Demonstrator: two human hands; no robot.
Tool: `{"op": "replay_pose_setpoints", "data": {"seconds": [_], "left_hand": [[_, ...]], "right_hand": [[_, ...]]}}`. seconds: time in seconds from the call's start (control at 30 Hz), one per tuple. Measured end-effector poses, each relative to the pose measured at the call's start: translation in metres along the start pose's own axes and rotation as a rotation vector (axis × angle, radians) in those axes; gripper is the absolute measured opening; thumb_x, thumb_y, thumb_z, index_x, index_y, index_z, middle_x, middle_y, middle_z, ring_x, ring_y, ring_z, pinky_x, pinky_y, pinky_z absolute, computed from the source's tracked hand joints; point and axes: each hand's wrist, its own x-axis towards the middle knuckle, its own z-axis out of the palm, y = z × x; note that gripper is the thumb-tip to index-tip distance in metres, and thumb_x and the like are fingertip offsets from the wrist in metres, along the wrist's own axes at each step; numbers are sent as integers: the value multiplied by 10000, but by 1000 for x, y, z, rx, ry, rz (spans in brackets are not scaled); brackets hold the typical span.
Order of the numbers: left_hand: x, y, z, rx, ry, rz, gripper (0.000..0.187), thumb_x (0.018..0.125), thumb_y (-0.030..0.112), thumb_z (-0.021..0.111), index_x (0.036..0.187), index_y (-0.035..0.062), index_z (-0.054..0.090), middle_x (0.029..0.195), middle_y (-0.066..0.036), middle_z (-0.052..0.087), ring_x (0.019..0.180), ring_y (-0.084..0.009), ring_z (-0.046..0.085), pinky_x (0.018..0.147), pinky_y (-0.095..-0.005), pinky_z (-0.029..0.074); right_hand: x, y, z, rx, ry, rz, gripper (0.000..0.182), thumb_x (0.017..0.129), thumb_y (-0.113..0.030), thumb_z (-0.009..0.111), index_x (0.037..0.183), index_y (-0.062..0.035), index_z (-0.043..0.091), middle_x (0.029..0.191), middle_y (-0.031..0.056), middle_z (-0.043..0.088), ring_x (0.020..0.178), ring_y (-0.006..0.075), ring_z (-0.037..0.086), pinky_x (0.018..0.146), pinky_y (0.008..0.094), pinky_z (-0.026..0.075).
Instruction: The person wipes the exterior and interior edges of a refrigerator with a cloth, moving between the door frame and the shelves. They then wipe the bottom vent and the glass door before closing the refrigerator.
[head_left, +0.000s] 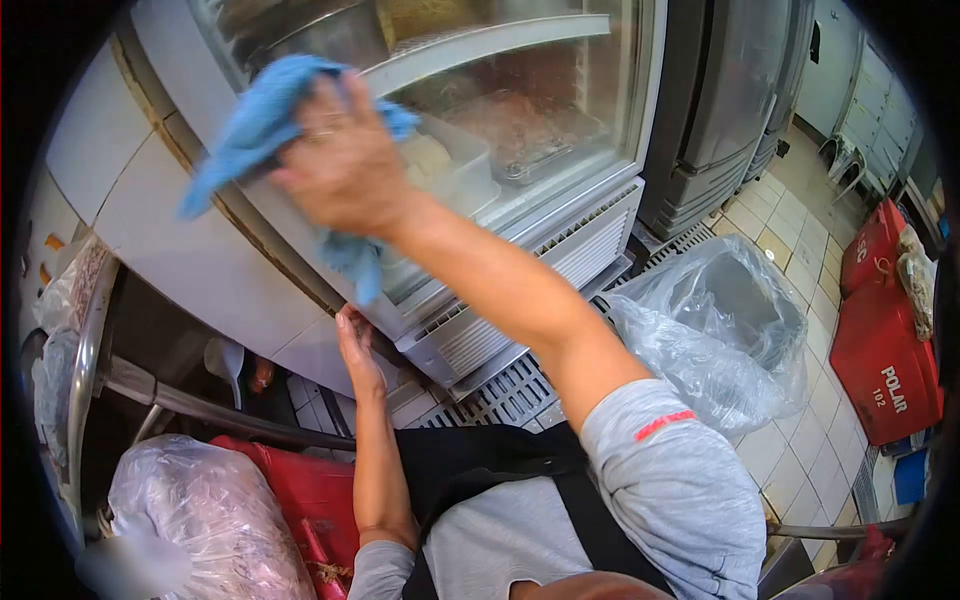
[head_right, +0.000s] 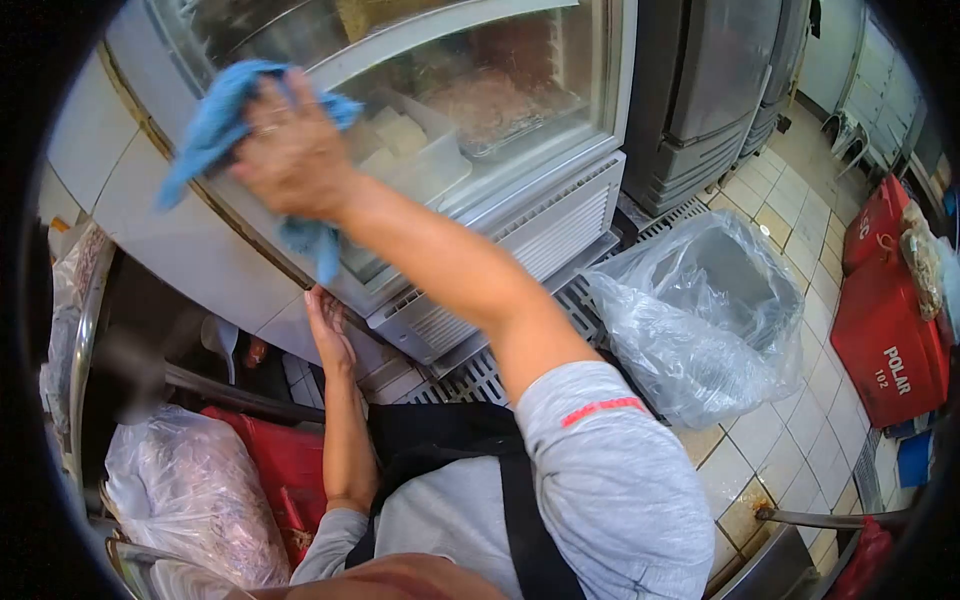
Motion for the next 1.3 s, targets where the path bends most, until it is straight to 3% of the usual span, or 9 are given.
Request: {"op": "replay_pose_setpoints", "data": {"seconds": [0.2,0.33,0.4,0.53,0.6,0.7,0.87,1.13,1.3], "left_hand": [[1,-2,14,303,138,138,490,922,371,423,1166,-53,451,1126,-143,504,1069,-240,468,944,-322,325],[-1,17,16,538,61,164,475,915,346,451,1154,-64,449,1121,-196,510,1053,-268,481,923,-334,349],[5,7,7,541,9,218,488,915,361,444,1152,-65,447,1115,-202,501,1052,-289,481,914,-343,356],[-3,21,13,676,41,244,556,909,438,404,1155,-60,438,1127,-216,471,1059,-331,471,910,-361,360],[-4,26,12,651,-1,223,571,910,454,386,1154,-60,437,1134,-219,462,1072,-329,460,919,-366,351],[-2,23,7,537,-22,156,553,930,451,326,1157,-38,446,1143,-202,458,1095,-321,443,938,-363,330],[7,-6,-2,331,-16,114,560,942,464,266,1144,-22,457,1098,-171,475,1051,-280,457,918,-336,338],[6,-3,2,216,-6,117,583,938,500,252,1133,-7,463,1075,-118,486,996,-206,455,880,-323,354],[11,-19,-4,245,21,134,552,949,470,264,1088,-17,484,1034,-120,495,962,-212,459,861,-306,354]], "right_hand": [[-183,179,-130,-497,69,416,360,895,-127,398,1200,60,437,1253,212,449,1216,337,346,1055,448,167],[-229,300,-199,-853,-100,1036,453,886,-314,430,1133,62,481,978,273,581,931,432,538,803,484,413],[-144,286,-179,-825,294,1336,513,874,-382,435,1100,76,485,953,313,567,902,440,543,777,506,412],[17,257,-127,-806,198,679,446,889,-392,402,988,11,564,948,258,591,753,452,563,687,526,429],[96,220,-86,-1030,190,-62,285,880,-279,462,857,-36,608,764,187,583,506,331,551,449,431,433],[189,95,-28,-708,282,-240,242,864,-230,511,836,-12,614,704,207,561,703,361,550,623,464,411],[186,2,28,-340,126,-286,306,818,-275,534,962,-10,584,855,204,552,844,388,502,765,500,364],[-113,-56,-1,-69,-390,50,493,774,-376,572,1131,-40,538,1257,224,411,1173,439,355,987,616,189],[-70,-56,1,-96,-315,16,393,791,-350,545,1048,-56,590,1154,207,503,1129,432,406,986,604,197]]}}
